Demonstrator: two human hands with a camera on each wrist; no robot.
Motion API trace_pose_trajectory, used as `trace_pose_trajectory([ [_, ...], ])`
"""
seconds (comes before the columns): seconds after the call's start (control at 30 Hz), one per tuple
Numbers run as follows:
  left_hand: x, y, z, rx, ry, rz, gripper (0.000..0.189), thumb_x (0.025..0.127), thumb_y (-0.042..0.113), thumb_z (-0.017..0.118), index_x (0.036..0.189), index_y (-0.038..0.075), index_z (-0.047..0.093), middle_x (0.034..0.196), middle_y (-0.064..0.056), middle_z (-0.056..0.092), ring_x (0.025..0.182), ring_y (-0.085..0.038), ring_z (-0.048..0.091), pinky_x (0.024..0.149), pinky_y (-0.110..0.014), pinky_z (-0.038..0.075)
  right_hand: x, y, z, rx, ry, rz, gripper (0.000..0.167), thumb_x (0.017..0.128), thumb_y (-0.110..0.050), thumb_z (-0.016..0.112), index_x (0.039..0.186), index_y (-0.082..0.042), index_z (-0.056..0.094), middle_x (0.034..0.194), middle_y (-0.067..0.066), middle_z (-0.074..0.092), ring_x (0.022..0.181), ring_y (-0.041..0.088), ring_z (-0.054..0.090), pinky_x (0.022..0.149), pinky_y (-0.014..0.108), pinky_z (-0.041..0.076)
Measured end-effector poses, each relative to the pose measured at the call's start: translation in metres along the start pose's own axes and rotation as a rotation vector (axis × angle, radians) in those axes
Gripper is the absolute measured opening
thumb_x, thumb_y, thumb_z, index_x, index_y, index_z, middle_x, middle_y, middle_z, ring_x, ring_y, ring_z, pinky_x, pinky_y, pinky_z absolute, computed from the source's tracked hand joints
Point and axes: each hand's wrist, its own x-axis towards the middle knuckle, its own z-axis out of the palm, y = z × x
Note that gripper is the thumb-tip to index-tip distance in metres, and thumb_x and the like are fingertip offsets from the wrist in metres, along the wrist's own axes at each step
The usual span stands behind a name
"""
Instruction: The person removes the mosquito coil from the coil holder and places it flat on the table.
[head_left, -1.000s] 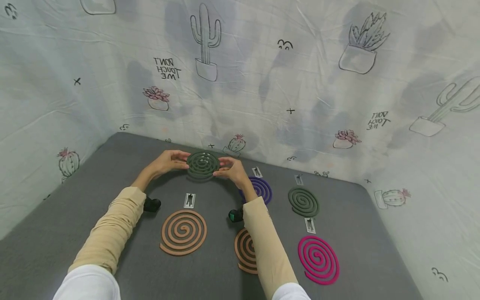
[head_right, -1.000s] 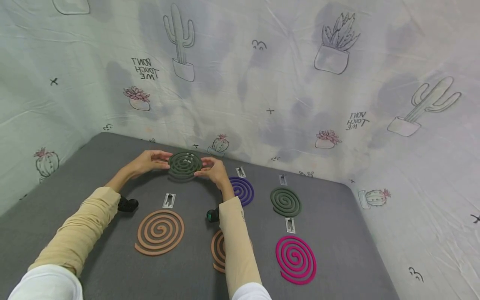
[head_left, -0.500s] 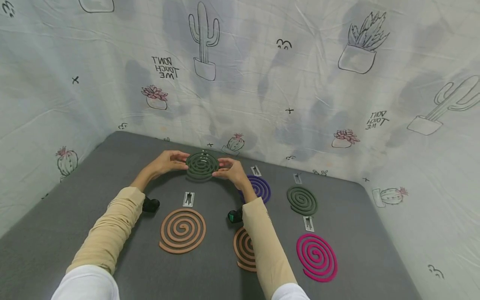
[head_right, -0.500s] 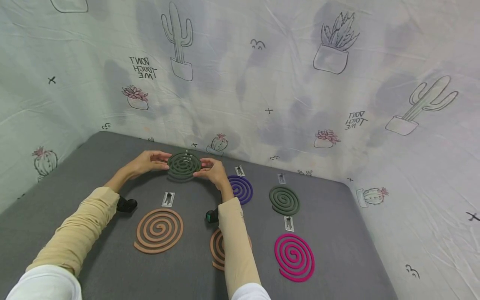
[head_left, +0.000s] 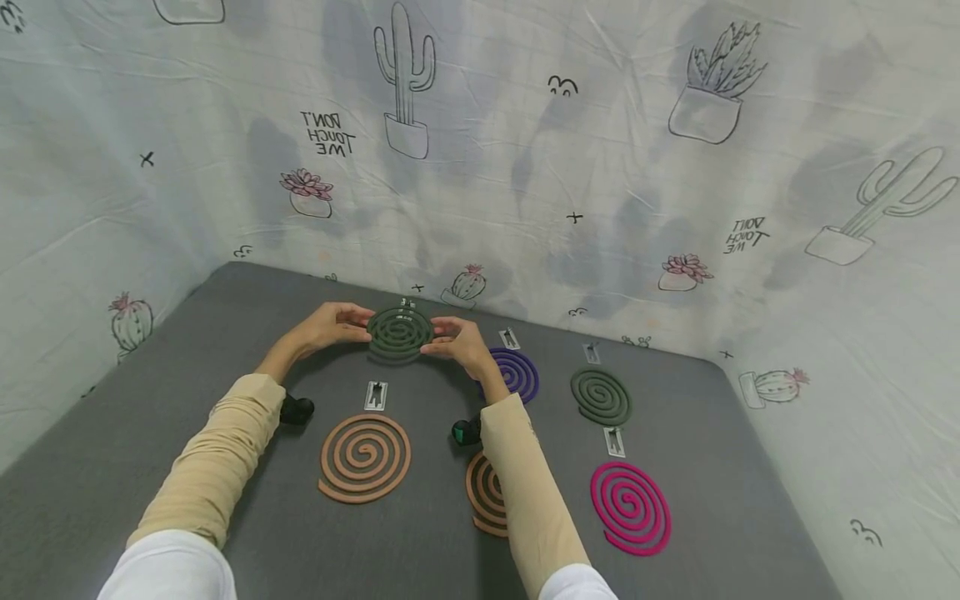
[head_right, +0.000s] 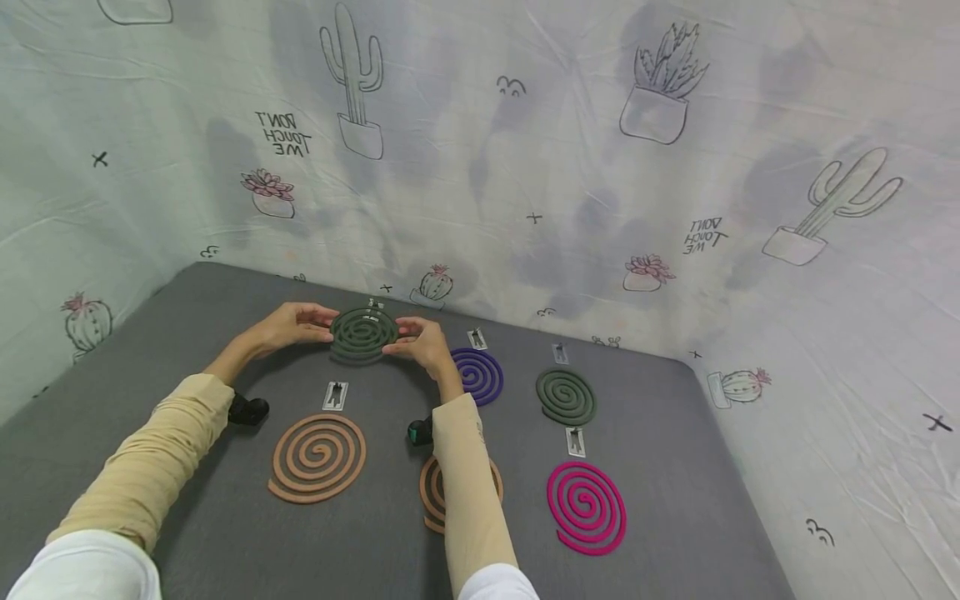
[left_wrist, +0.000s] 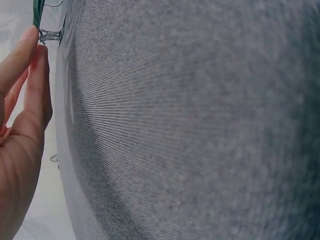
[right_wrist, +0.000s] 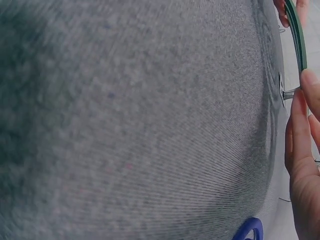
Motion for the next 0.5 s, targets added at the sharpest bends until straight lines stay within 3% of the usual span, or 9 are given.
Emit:
trace_pose_trajectory([
  [0.33, -0.0016, -0.0021, 0.0009, 0.084, -0.011, 0.024, 0.053, 0.105, 0.002, 0.071, 0.150, -0.018, 0.052, 0.151, -0.042, 0.055, 0.137, -0.057, 0.058, 0.113, -0.064, 0.055, -0.0027, 0.0048, 0.0025, 0.008, -0.010, 0.022, 0.059, 0.096, 0.012, 0.077, 0.151, 0.006, 0.060, 0.142, 0.026, 0.062, 0.133, 0.044, 0.067, 0.105, 0.042, 0.064],
  [0.5, -0.0040, -0.0045, 0.0014, 0.074, -0.017, 0.019, 0.054, 0.104, -0.001, 0.072, 0.149, -0.020, 0.052, 0.151, -0.043, 0.054, 0.139, -0.059, 0.056, 0.115, -0.065, 0.053, -0.0045, 0.0086, 0.0022, 0.006, -0.030, 0.024, 0.058, 0.098, 0.013, 0.074, 0.153, 0.007, 0.058, 0.146, 0.028, 0.060, 0.136, 0.045, 0.065, 0.108, 0.043, 0.063],
])
